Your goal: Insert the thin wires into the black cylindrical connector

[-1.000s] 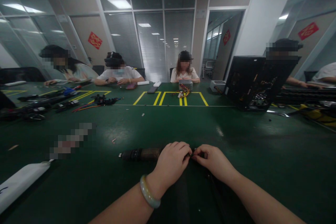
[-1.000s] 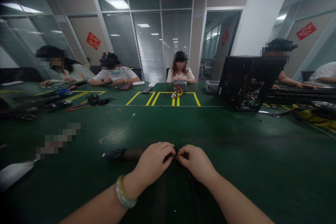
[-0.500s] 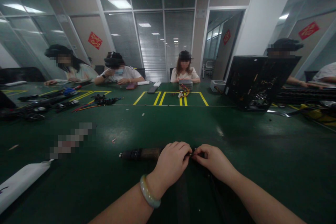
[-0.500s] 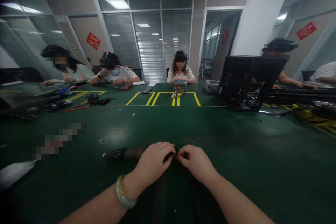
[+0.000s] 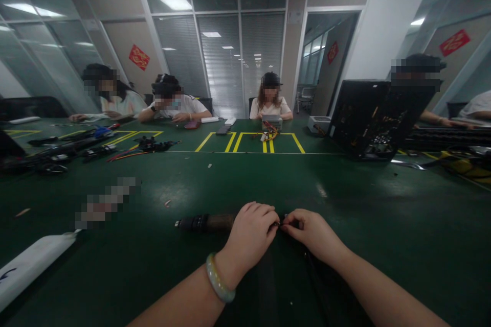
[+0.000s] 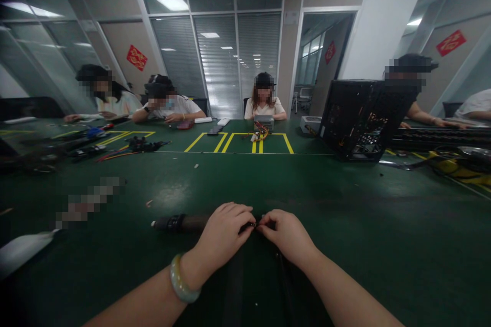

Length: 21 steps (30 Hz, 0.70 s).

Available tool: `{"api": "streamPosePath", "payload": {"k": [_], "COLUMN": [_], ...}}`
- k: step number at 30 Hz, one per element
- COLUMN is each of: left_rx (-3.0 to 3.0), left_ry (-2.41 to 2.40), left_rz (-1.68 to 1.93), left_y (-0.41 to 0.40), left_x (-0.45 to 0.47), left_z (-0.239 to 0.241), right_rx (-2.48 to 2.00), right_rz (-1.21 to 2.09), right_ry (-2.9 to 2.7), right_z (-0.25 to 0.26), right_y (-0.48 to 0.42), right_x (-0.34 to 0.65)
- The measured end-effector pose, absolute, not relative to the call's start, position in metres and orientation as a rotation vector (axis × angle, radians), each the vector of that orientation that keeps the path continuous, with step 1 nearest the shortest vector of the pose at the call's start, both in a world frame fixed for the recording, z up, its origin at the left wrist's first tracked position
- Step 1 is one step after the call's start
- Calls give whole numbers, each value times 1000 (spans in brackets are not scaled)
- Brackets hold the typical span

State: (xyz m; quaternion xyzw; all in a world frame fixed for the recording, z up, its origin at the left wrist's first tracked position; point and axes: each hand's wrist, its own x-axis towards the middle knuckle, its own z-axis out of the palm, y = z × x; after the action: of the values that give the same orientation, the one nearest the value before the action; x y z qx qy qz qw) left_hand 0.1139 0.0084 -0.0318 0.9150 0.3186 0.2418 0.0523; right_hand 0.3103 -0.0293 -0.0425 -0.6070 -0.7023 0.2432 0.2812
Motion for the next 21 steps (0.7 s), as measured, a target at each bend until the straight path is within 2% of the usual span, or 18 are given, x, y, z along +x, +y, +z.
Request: {"api": "streamPosePath", "payload": {"k": [21], "left_rx": [2737], "left_ry": [982], "left_rz": [692], "left_y": [11], "left_x": [112], "left_z": [-34], "right_rx": [-1622], "right_rz": [661], "right_ry": [-1881], "right_z": [-41], "right_y": [-31], "right_x": [312]}}
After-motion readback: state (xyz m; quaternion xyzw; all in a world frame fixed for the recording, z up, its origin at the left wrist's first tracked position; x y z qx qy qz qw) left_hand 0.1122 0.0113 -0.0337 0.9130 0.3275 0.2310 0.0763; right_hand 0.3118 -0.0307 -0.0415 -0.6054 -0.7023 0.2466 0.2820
